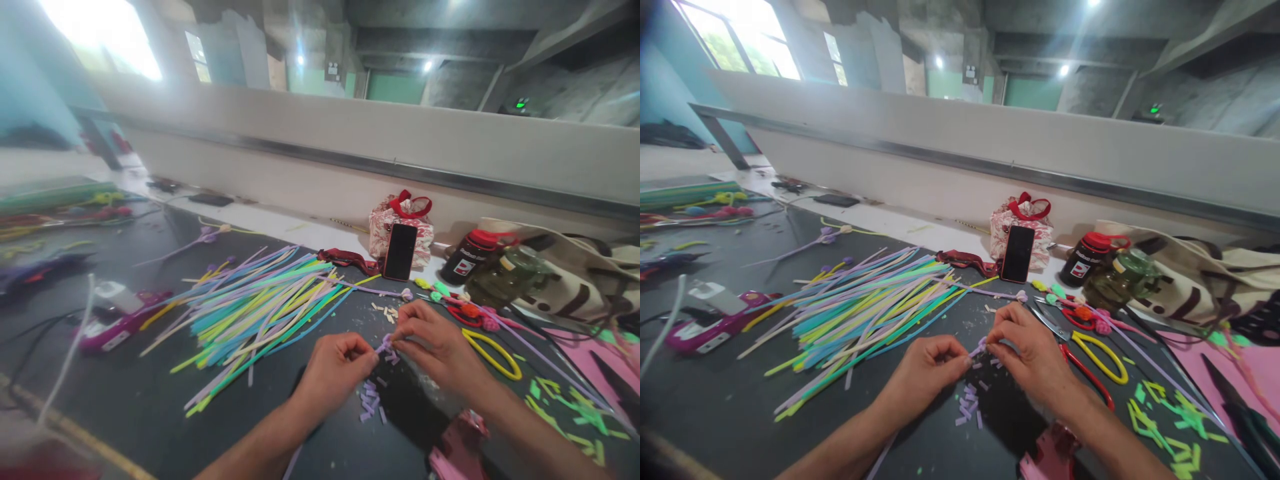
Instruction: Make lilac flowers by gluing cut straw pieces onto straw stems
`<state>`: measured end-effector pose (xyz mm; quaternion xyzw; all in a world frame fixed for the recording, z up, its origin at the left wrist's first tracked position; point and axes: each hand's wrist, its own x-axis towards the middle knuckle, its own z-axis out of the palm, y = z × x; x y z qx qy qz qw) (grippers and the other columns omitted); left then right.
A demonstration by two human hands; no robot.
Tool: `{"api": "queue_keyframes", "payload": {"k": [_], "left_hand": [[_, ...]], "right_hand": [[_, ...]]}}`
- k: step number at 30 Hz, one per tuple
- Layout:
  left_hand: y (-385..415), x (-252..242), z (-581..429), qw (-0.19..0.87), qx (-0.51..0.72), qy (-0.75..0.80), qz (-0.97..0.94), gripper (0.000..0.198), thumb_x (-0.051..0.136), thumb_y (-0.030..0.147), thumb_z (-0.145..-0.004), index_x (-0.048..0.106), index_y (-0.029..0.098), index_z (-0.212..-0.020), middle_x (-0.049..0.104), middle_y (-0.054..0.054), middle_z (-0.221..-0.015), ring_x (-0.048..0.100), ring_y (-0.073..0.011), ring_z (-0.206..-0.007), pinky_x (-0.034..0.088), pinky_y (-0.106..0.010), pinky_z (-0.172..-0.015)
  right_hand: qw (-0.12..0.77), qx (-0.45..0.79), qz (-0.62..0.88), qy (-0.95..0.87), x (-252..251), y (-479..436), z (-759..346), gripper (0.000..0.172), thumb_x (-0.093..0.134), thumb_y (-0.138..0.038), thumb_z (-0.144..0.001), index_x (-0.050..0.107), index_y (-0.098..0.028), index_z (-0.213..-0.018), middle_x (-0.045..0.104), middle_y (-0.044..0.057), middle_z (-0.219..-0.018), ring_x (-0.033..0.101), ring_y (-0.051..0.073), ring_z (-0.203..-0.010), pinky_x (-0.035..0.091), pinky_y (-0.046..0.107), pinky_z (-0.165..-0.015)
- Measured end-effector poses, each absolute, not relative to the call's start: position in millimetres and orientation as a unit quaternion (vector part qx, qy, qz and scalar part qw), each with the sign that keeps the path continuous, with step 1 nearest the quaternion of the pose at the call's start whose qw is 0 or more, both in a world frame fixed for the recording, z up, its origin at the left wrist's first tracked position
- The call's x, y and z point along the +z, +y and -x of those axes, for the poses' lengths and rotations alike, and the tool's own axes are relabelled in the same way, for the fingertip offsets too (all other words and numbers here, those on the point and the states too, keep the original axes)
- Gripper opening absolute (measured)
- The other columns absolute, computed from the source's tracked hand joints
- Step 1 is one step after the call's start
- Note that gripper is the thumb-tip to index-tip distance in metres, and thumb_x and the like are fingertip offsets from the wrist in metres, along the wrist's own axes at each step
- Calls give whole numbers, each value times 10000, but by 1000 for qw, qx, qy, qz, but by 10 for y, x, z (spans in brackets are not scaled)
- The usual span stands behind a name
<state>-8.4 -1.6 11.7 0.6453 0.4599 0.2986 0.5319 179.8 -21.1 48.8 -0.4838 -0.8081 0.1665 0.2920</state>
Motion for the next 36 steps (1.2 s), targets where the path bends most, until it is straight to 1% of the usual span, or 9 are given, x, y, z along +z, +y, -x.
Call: {"api": "queue_keyframes", "payload": {"k": [3,9,15,22,27,31,36], "left_hand": [[-12,138,80,558,299,454,-627,165,567,270,-666,618,126,-603,487,31,-502,362,-69,-467,260,-191,-456],[-8,162,75,578,297,450,-612,162,574,273,-661,609,127,-600,487,33,-482,364,-67,-454,253,-191,-451],[-9,190,78,601,296,452,-589,162,584,284,-655,606,131,-609,482,42,-463,352,-59,-428,241,-191,-438],[25,193,83,641,282,458,-548,152,601,287,-637,580,147,-583,475,56,-431,361,-51,-393,233,-184,-417],[34,197,81,671,285,455,-512,205,641,331,-615,558,147,-579,476,55,-427,344,-39,-365,196,-177,-389],[26,201,87,724,287,430,-456,278,664,393,-604,533,148,-595,469,62,-425,259,-16,-324,120,-180,-362],[31,161,116,772,272,388,-422,291,649,414,-634,574,135,-670,473,61,-446,239,-6,-318,71,-178,-353]], "right_hand": [[292,159,483,-810,489,-211,-1800,90,541,-149,-819,603,-211,-797,504,23,-857,526,153,-795,425,281,-688],[298,153,482,-810,475,-208,-1792,95,536,-142,-821,603,-202,-791,499,29,-849,524,150,-783,428,277,-672],[313,140,474,-811,431,-188,-1822,81,559,-179,-820,630,-217,-816,503,23,-829,530,147,-765,440,272,-657],[350,98,459,-811,411,-185,-1862,142,551,-181,-829,662,-244,-890,498,20,-815,534,137,-739,440,254,-628],[377,77,467,-796,450,-211,-1872,157,546,-164,-828,660,-234,-910,505,22,-816,535,143,-756,437,259,-634],[397,75,468,-786,463,-233,-1871,163,546,-151,-825,645,-240,-917,498,14,-814,529,138,-754,434,269,-661],[396,85,472,-783,478,-255,-1857,158,552,-180,-818,637,-249,-933,515,16,-834,546,143,-766,446,271,-661]]}}
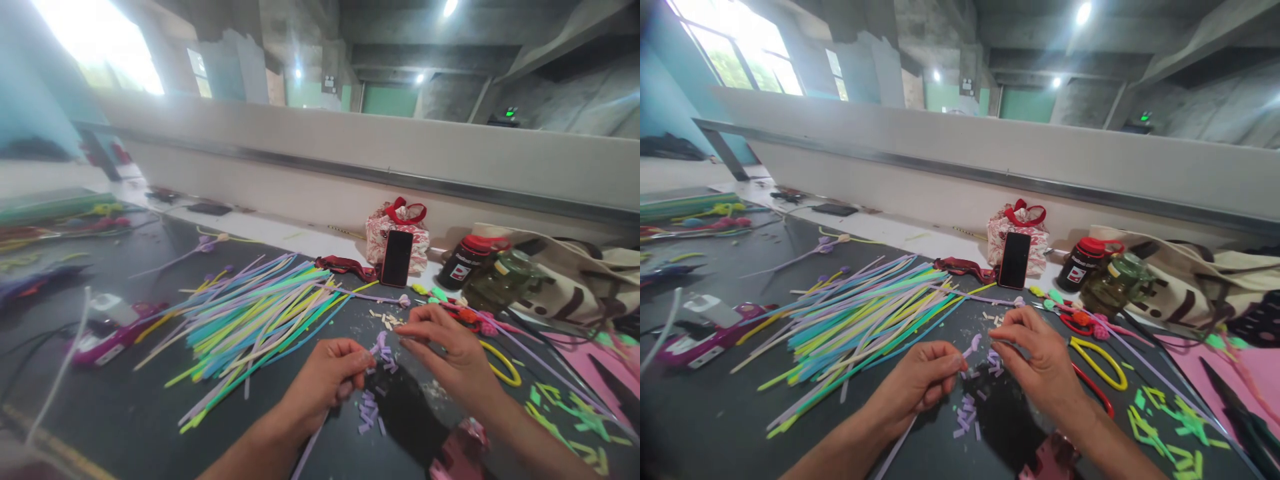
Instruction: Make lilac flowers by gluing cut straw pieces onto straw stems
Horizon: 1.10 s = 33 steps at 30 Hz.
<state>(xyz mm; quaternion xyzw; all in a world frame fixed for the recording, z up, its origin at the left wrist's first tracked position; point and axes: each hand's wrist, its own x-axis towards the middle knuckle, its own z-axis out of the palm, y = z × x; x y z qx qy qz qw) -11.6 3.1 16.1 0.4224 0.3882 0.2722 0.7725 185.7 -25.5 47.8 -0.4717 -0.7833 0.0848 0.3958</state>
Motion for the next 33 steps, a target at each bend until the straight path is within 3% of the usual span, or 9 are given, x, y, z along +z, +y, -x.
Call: {"api": "queue_keyframes", "payload": {"k": [5,15,33], "left_hand": [[38,140,139,784,249,375,-428,260,641,384,-659,590,129,-671,443,70,-432,213,0,-323,59,-185,-359],[25,177,106,737,243,417,-474,244,655,356,-614,537,143,-595,446,71,-408,273,-22,-339,125,-182,-370],[30,179,103,713,235,430,-501,251,648,377,-618,547,147,-599,434,77,-409,287,-31,-346,158,-184,-388]], "right_hand": [[342,107,453,-816,590,-242,-1886,191,536,-186,-828,615,-247,-991,555,33,-881,559,136,-764,464,254,-639],[217,3,379,-900,623,-157,-1881,210,550,-141,-801,608,-218,-988,555,36,-841,528,138,-728,407,253,-596],[239,-89,401,-879,446,-145,-1799,153,547,-183,-797,601,-207,-939,601,66,-866,569,163,-750,456,279,-629]]}}
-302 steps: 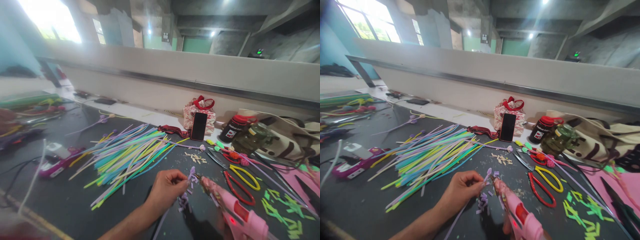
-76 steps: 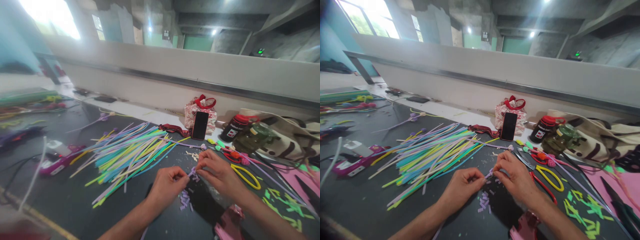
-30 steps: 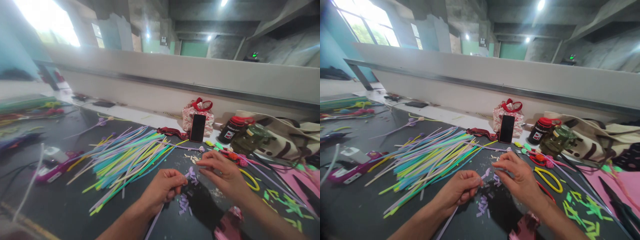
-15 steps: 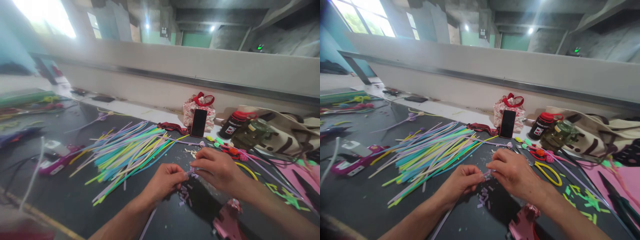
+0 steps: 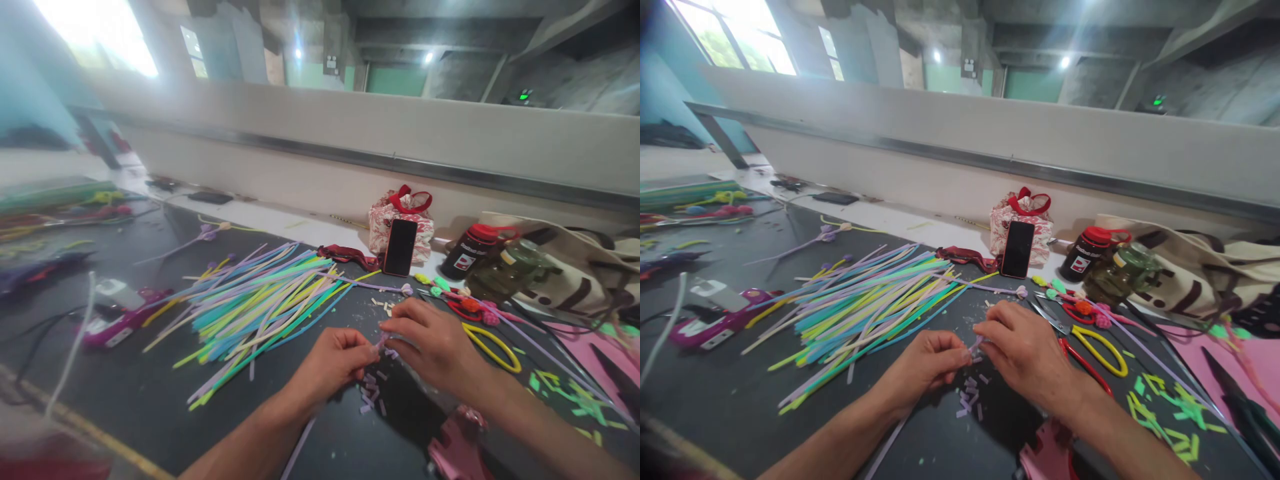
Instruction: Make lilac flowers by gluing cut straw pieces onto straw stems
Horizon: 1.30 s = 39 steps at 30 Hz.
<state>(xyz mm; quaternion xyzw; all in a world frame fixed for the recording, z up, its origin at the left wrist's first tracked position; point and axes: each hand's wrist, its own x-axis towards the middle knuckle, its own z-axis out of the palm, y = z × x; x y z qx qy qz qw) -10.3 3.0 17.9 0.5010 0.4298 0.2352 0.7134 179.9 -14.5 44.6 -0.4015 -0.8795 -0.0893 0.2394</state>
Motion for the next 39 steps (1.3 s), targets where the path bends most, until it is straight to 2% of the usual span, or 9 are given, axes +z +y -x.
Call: {"api": "queue_keyframes", "payload": {"k": [11,22,30,39], "left_hand": [[21,138,108,705,241,431,-508,236,624,374,-642,557,148,-625,439,75,-431,274,-33,-343,142,-188,-358],[17,134,99,710,253,429,-498,203,634,327,-644,561,143,-597,441,73,-409,291,-25,-349,152,-181,-374],[29,146,106,816,238,359,-386,207,634,326,-625,565,133,-652,447,72,-407,238,-3,-290,47,-176,-331],[79,51,122,896,222,262,-282,158,600,262,-673,552,116,-707,451,65,-437,235,2,-294,40,-151,-323]], "right_hand": [[269,-66,459,-844,378,-193,-1784,200,582,-218,-790,579,-207,-990,610,72,-907,602,175,-775,488,292,-648],[261,-37,486,-833,348,-187,-1767,194,583,-217,-797,569,-201,-989,588,73,-923,591,179,-803,476,294,-661],[269,3,503,-821,391,-178,-1788,136,579,-281,-812,577,-202,-923,585,49,-860,586,174,-786,459,283,-642],[279,-20,499,-820,357,-155,-1787,149,583,-297,-806,583,-199,-918,603,50,-864,600,172,-780,457,276,-651]]}}
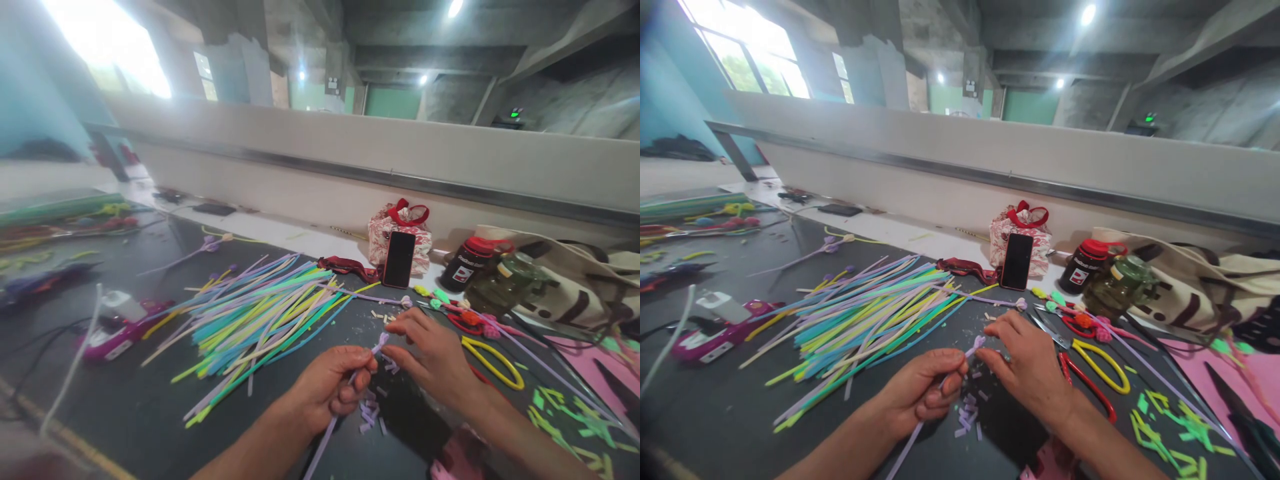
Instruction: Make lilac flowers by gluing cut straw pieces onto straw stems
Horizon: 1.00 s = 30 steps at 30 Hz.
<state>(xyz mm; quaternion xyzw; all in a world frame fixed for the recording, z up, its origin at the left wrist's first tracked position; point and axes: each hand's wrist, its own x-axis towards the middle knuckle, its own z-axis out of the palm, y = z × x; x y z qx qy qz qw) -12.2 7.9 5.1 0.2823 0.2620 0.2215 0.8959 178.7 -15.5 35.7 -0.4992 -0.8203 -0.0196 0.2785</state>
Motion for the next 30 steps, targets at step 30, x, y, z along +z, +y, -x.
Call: {"api": "queue_keyframes", "payload": {"k": [30], "left_hand": [[37,183,143,867,286,266,-310,174,564,295,-717,520,135,-666,477,40,-489,251,-6,-323,76,-145,-338]], "right_hand": [[316,432,584,-610,395,-391,-1574,118,480,-197,-749,596,-177,-733,491,-40,-623,450,100,-546,345,212,-515]]}}
